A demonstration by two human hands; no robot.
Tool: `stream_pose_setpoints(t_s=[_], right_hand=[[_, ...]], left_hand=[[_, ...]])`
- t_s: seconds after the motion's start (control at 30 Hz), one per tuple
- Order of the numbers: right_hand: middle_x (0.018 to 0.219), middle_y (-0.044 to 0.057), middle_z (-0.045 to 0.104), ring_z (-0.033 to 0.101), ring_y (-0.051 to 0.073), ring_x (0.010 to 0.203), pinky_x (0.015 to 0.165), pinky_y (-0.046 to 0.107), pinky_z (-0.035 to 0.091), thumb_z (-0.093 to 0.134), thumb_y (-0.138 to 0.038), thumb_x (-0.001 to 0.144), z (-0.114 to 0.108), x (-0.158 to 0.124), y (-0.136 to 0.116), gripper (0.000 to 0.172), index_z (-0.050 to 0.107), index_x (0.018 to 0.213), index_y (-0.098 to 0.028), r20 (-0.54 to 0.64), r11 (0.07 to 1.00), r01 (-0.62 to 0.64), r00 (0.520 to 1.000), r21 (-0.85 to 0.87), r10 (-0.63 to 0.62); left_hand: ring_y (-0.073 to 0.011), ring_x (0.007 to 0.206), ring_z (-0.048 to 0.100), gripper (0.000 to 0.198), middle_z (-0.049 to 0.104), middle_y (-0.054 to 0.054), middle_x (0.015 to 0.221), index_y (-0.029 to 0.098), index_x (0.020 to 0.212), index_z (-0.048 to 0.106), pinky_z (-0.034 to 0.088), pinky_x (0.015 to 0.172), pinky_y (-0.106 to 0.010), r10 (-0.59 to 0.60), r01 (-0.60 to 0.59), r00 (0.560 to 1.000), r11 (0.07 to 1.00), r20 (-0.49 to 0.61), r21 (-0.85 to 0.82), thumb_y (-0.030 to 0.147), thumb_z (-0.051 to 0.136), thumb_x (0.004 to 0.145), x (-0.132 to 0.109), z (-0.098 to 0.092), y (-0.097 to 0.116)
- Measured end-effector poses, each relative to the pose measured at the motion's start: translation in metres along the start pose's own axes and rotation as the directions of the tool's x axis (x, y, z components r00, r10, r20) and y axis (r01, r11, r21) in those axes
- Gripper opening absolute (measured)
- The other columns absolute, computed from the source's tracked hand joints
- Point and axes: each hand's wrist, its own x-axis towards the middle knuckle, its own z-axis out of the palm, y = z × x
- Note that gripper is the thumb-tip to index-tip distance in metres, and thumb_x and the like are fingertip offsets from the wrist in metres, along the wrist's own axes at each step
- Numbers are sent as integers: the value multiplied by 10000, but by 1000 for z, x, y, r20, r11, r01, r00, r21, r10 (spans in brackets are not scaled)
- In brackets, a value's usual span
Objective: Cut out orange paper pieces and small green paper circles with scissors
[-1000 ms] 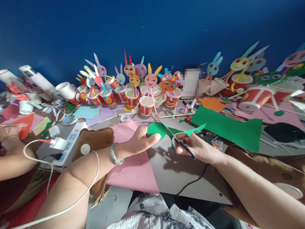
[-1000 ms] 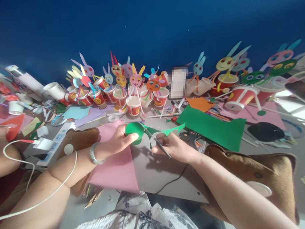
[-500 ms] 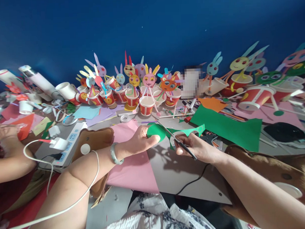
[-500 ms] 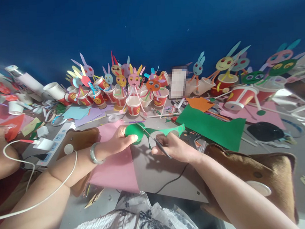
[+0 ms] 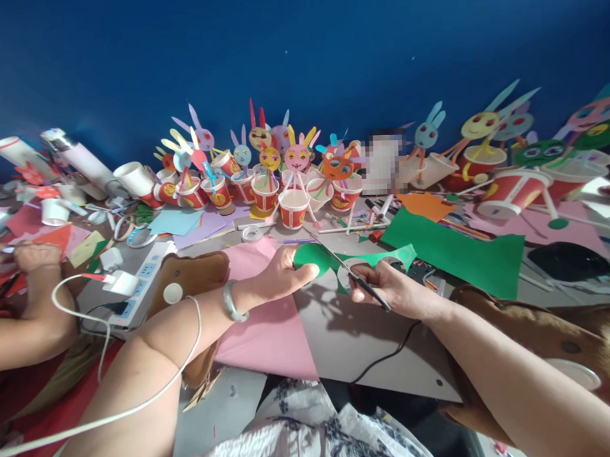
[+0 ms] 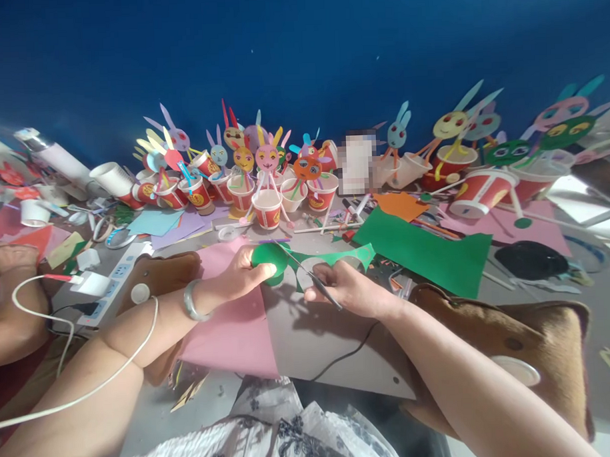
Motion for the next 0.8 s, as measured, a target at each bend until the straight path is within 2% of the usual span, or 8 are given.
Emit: stream_pose_setpoints(t_s=[0.1,0.23,0.37,0.47,0.5,0.57,0.73,0.8], right_hand=[[578,-74,288,250,93,544,482,260,193,730,-609,708,0,1,-3,530,396,601,-211,32,1000,-19,999,-1,19],[566,-77,293,244,84,535,479,256,170,730,-641,691,-1,2,-2,553,400,606,-205,-3,1000,-21,1000,9,21],[547,-69,356,297,83,531,476,244,202,749,-641,676,-2,5,4,560,414,596,-198,-57,997,42,998,58,-39],[549,-58,396,326,84,533,479,238,230,765,-622,676,-3,7,4,543,453,589,-186,-143,991,105,985,88,-92],[550,-56,404,331,84,532,479,237,237,769,-616,678,-3,7,4,534,471,589,-182,-171,988,125,979,94,-108],[554,-50,426,349,87,534,484,239,256,774,-611,679,-3,7,2,517,509,601,-174,-213,981,158,968,109,-132],[590,-34,457,387,105,562,513,257,290,780,-624,665,-3,7,4,524,515,611,-175,-238,982,152,964,109,-123],[610,-28,462,400,114,579,528,265,303,768,-648,658,-1,8,6,542,498,609,-180,-231,988,126,967,88,-103]], left_hand=[[-85,588,318,253,332,41,613,192,613,341,280,559,-241,0,0,1000,999,7,34,227,510,798,0,-1,-3],[-94,599,355,210,379,31,623,187,625,392,312,568,-242,26,-29,999,996,41,80,211,498,805,3,-4,-2],[-88,578,339,178,367,43,591,178,607,415,296,549,-232,-56,7,984,960,167,279,167,497,765,9,-9,4],[-83,516,353,168,400,49,548,173,581,451,274,500,-230,-273,67,897,860,347,505,179,560,708,12,-14,5],[-85,494,358,184,415,46,530,175,572,458,264,486,-236,-338,70,862,817,378,573,199,584,704,12,-16,4],[-97,478,377,199,452,33,517,181,568,478,265,489,-252,-397,55,837,745,376,665,234,608,710,10,-19,3],[-130,516,421,192,480,10,556,188,614,537,285,549,-287,-354,25,909,569,218,822,300,638,732,7,-25,0],[-160,554,466,233,507,1,593,184,726,585,310,567,-297,-294,20,945,483,141,875,395,683,730,7,-25,-1]])
